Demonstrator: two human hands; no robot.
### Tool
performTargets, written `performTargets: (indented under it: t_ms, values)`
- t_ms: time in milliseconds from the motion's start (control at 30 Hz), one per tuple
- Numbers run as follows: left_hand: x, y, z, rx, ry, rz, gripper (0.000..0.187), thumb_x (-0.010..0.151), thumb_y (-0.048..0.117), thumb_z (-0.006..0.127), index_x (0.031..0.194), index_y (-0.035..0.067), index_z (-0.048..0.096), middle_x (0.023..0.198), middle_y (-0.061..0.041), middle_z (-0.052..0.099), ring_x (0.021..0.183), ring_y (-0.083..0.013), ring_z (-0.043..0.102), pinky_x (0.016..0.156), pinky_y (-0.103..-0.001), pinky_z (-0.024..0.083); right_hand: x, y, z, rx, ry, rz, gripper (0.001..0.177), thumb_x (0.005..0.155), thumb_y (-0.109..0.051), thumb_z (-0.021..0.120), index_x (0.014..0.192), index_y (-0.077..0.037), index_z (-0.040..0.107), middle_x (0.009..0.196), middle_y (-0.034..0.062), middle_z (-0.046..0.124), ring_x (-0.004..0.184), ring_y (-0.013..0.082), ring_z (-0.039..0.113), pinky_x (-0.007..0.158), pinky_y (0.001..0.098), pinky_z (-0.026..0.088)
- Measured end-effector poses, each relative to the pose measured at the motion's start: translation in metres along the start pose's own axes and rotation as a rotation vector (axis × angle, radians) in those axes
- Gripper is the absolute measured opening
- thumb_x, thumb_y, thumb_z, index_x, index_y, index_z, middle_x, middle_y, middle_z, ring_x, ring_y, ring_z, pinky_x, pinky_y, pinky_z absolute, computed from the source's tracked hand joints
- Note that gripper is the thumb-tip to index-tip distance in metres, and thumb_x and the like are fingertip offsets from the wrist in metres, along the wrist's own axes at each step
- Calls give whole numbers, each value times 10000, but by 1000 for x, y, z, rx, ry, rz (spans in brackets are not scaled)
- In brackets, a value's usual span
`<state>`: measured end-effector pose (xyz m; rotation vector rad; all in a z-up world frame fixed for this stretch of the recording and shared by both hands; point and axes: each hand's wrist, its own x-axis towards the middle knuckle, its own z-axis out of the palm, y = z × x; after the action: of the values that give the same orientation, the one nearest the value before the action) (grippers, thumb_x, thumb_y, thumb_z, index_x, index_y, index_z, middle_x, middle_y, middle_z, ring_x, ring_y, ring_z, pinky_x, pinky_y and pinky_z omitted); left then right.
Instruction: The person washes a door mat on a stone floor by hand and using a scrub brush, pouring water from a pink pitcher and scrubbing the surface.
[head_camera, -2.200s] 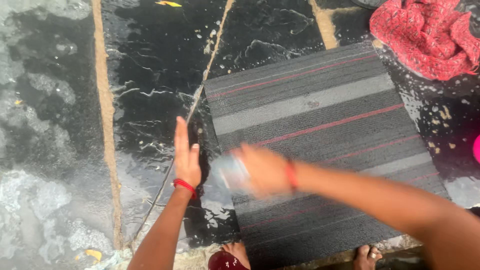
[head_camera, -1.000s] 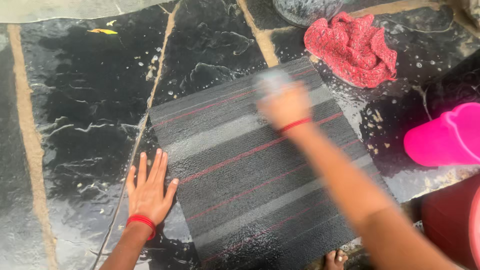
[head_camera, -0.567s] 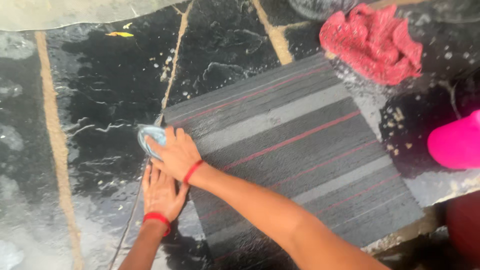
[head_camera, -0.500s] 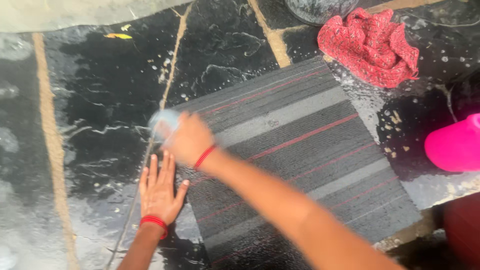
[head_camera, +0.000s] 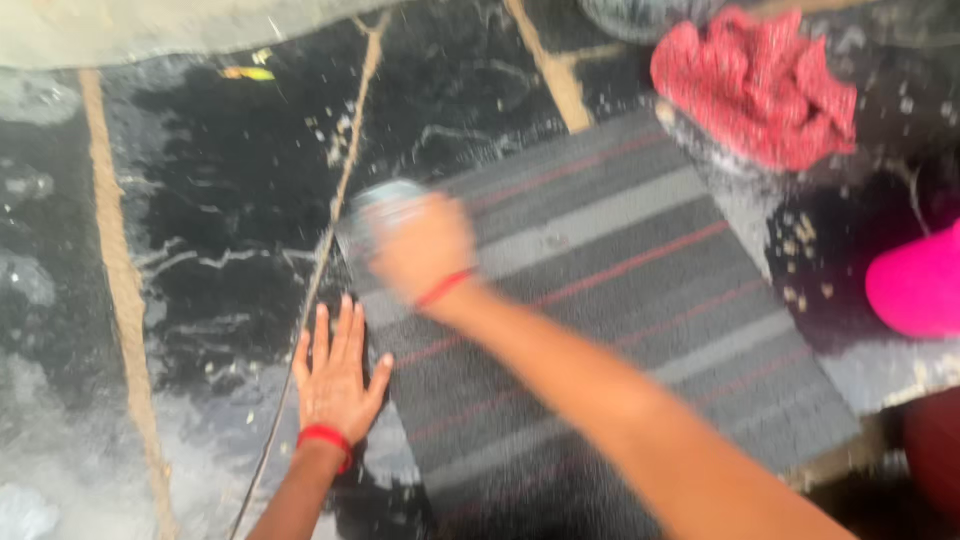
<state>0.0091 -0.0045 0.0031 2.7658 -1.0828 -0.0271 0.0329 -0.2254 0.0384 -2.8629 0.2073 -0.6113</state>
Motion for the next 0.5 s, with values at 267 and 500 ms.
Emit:
performTargets:
  t_ms: [267,500]
  values:
    - [-9,-4,2,-74,34,1,748,962,506,481,1583,112,347,1677,-120,267,1561,-323,172,1245,-500,113,3,119,-27,-149,69,-83,394,826,-428,692,1118,-168,738,981,94,725,730,314,687,637,487,528]
    - [-2,4,-14,-71,32,-17,754,929,499,539,1567,142,359,1667,-99,264,1550,-316,163,1226,-504,108,-21,336,-83,-639,-139,557,524,852,-544,734,1300,-275,695,1228,285,570,1090,460,554,823,556,498]
